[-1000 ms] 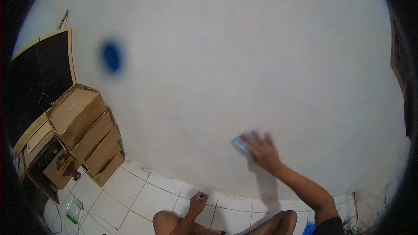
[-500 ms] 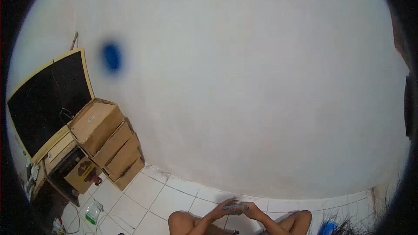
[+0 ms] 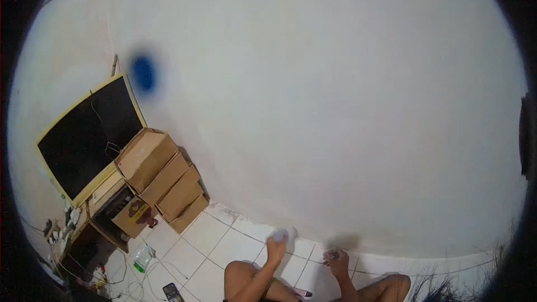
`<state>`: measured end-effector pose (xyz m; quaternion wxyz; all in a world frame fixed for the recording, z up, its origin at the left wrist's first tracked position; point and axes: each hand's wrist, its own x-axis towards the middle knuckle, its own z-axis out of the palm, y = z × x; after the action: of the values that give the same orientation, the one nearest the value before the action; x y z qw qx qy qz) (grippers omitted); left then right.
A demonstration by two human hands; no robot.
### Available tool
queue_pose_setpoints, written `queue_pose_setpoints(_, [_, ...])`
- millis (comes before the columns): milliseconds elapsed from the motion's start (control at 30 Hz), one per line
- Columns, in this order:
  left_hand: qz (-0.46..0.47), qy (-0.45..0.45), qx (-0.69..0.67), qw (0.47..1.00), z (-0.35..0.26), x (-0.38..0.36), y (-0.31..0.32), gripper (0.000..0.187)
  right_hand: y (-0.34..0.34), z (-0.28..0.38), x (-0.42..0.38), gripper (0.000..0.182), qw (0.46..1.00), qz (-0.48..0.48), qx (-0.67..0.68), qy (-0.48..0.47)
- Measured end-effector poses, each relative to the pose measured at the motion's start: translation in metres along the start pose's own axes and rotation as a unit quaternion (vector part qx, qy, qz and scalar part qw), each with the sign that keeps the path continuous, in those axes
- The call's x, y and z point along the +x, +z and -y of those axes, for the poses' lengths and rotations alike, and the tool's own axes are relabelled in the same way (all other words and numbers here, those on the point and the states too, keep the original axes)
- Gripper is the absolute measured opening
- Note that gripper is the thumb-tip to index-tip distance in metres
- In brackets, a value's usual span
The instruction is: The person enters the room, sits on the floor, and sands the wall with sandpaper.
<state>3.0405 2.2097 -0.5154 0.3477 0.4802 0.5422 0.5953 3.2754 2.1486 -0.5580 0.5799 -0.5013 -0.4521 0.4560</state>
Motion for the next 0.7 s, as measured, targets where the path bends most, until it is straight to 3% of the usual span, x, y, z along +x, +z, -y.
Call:
queue_pose_setpoints(33, [-0.096,0.047,-0.004,0.994,-0.029,0.019,0.003,0.020,0.002,0.002,-0.002,0.014,0.999,-0.002,0.032,-0.005])
queue_pose_setpoints(67, [-0.167,0.052,0.080,0.981,-0.070,0.033,0.003,0.019,0.002,0.005,-0.004,0.014,0.998,-0.005,0.062,-0.011])
queue_pose_setpoints(100, [-0.201,0.089,0.076,0.973,-0.097,0.048,0.005,0.026,0.004,0.010,-0.004,0.013,0.999,0.011,-0.032,-0.023])
queue_pose_setpoints(167, [-0.261,0.127,-0.108,0.951,-0.140,0.078,0.026,0.043,0.007,0.011,-0.005,0.011,0.994,0.040,-0.095,-0.042])
queue_pose_setpoints(267, [-0.231,0.222,-0.017,0.947,-0.150,0.108,0.059,0.057,0.009,0.028,-0.011,0.009,0.984,0.065,-0.148,-0.076])
queue_pose_setpoints(333, [-0.235,0.227,0.034,0.944,-0.153,0.096,0.093,0.061,0.011,-0.024,-0.002,0.009,0.981,0.070,-0.162,-0.081])
queue_pose_setpoints(400, [-0.221,0.244,0.073,0.942,-0.154,0.080,0.121,0.064,0.007,-0.074,0.004,0.008,0.936,0.043,-0.271,-0.221])
queue_pose_setpoints(500, [-0.185,0.275,0.106,0.937,-0.142,0.060,0.133,0.066,0.008,-0.072,0.001,0.008,0.955,0.065,-0.245,-0.152])
queue_pose_setpoints(567, [-0.181,0.303,0.115,0.928,-0.135,0.067,0.129,0.068,0.005,-0.028,-0.009,0.009,0.955,0.099,-0.248,-0.128])
queue_pose_setpoints(700, [-0.225,0.311,0.121,0.915,-0.150,0.103,0.104,0.067,0.007,0.008,-0.016,0.009,0.940,0.127,-0.290,-0.129])
